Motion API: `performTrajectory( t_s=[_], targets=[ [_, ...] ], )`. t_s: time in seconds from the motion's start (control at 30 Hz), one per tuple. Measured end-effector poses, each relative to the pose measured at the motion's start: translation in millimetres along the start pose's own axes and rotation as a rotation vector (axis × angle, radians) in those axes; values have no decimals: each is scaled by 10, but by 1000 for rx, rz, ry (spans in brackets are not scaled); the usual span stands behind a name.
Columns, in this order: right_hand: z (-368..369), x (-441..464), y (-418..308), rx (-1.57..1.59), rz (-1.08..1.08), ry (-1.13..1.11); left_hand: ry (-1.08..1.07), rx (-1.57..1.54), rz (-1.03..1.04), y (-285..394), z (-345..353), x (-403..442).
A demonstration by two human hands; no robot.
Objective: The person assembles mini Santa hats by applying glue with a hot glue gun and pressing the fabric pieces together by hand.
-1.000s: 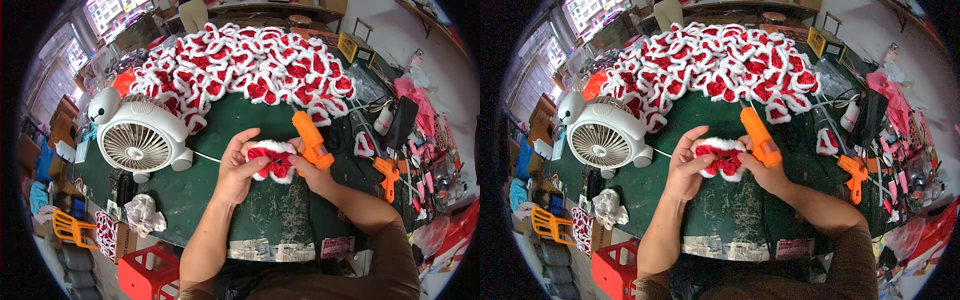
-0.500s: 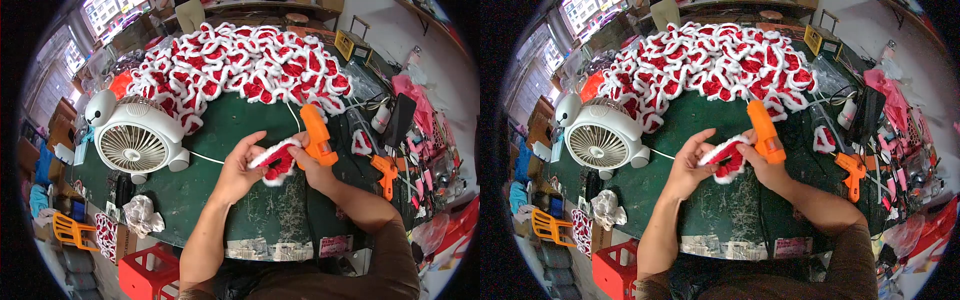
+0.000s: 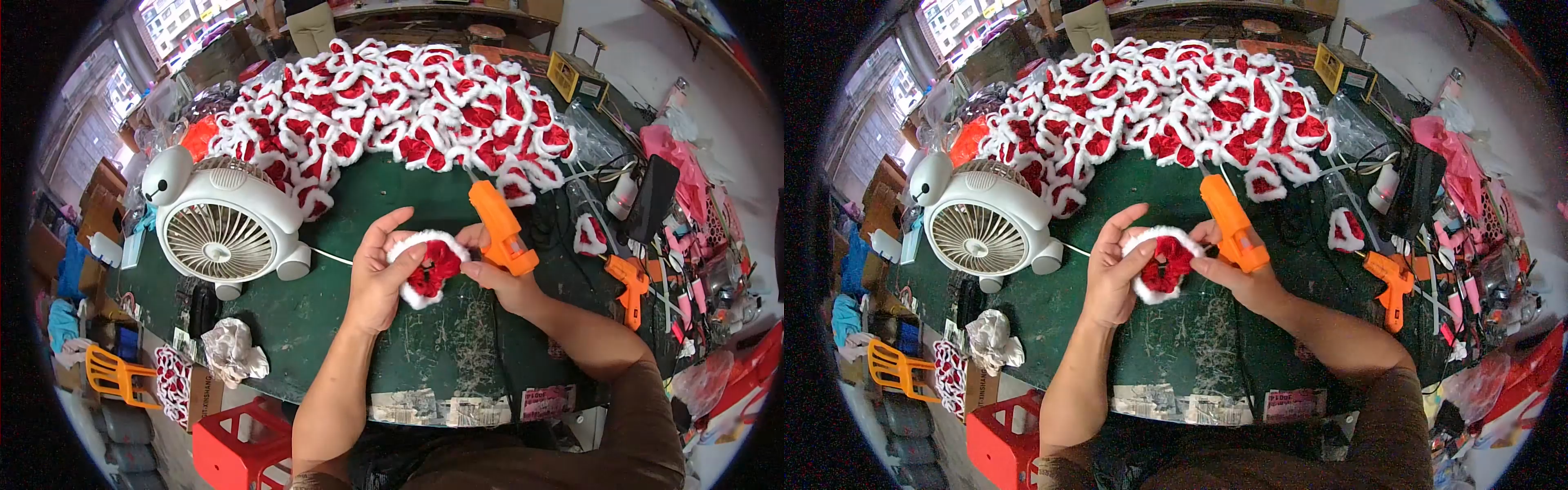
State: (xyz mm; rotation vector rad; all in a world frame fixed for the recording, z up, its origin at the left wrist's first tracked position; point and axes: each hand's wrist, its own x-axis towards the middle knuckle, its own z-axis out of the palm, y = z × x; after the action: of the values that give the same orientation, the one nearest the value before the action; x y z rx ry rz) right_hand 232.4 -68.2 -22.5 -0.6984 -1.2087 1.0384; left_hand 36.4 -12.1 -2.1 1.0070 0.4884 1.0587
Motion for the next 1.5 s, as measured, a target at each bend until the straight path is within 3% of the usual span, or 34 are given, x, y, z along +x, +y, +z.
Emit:
performTrajectory(
  t_s=[0.37, 0.5, 0.73, 0.9, 1.03, 1.27, 1.5],
  targets=[
    [-47, -16, 105, -67, 50, 112, -84, 59, -58, -64, -64, 12],
    [-78, 5, 126, -12, 23, 143, 19, 76, -7, 22, -14, 13],
    [-136, -17, 209, -73, -14, 132, -33, 79, -43, 4, 3, 7],
    [-39, 16, 84, 108, 65, 31, -75, 38, -80, 22, -7, -3],
    [-38, -36, 121, -74, 88, 15, -129, 33, -115, -6, 25, -18],
    [-64, -31, 82, -14, 145, 109, -123, 7, -178, -4, -16, -14],
    [19, -18, 57, 21, 132, 58, -136, 18, -185, -24, 33, -30]
  ],
)
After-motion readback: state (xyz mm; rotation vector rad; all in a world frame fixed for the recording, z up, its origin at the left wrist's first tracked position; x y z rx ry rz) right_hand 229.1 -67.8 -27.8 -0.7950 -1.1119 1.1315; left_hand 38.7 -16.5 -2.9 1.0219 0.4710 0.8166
